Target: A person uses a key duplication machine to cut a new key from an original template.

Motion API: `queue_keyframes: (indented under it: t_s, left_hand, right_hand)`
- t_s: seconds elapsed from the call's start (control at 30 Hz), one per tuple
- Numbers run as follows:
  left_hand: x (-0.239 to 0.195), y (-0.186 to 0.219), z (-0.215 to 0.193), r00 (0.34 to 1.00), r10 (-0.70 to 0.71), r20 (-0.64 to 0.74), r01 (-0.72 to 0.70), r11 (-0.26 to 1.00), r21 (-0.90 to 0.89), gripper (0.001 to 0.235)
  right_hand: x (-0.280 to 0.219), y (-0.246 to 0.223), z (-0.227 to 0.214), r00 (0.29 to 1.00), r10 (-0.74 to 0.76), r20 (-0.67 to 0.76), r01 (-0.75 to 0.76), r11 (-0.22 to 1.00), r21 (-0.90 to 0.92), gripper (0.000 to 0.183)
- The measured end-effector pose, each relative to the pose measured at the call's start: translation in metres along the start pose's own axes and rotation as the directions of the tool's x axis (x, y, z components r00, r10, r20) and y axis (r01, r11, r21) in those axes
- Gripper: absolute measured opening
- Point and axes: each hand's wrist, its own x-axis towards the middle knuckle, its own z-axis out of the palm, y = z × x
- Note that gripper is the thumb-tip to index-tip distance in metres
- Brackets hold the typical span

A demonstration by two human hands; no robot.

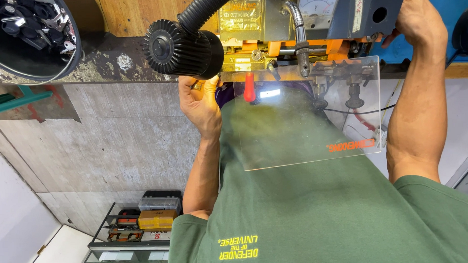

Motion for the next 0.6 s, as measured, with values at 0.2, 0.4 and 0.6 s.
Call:
queue_keyframes:
  t_s: [0.2, 0.4, 0.6]
  left_hand:
    - [0.0, 0.003, 0.0, 0.999, 0.017, 0.029, -0.016, 0.999, -0.032, 0.022]
    - [0.0, 0.002, 0.0, 1.0, 0.01, 0.011, -0.01, 1.0, -0.007, 0.022]
    - [0.0, 0.004, 0.001, 1.0, 0.008, 0.018, -0.008, 1.0, -0.025, 0.022]
  right_hand:
    - [0.0, -0.004, -0.001, 1.0, -0.012, 0.016, 0.012, 1.0, -0.003, 0.021]
    - [-0.006, -0.017, -0.001, 0.999, 0.036, -0.014, -0.036, 0.999, 0.013, 0.024]
    - [0.0, -0.011, -0.002, 1.0, 0.028, 0.006, -0.028, 0.999, -0.035, 0.024]
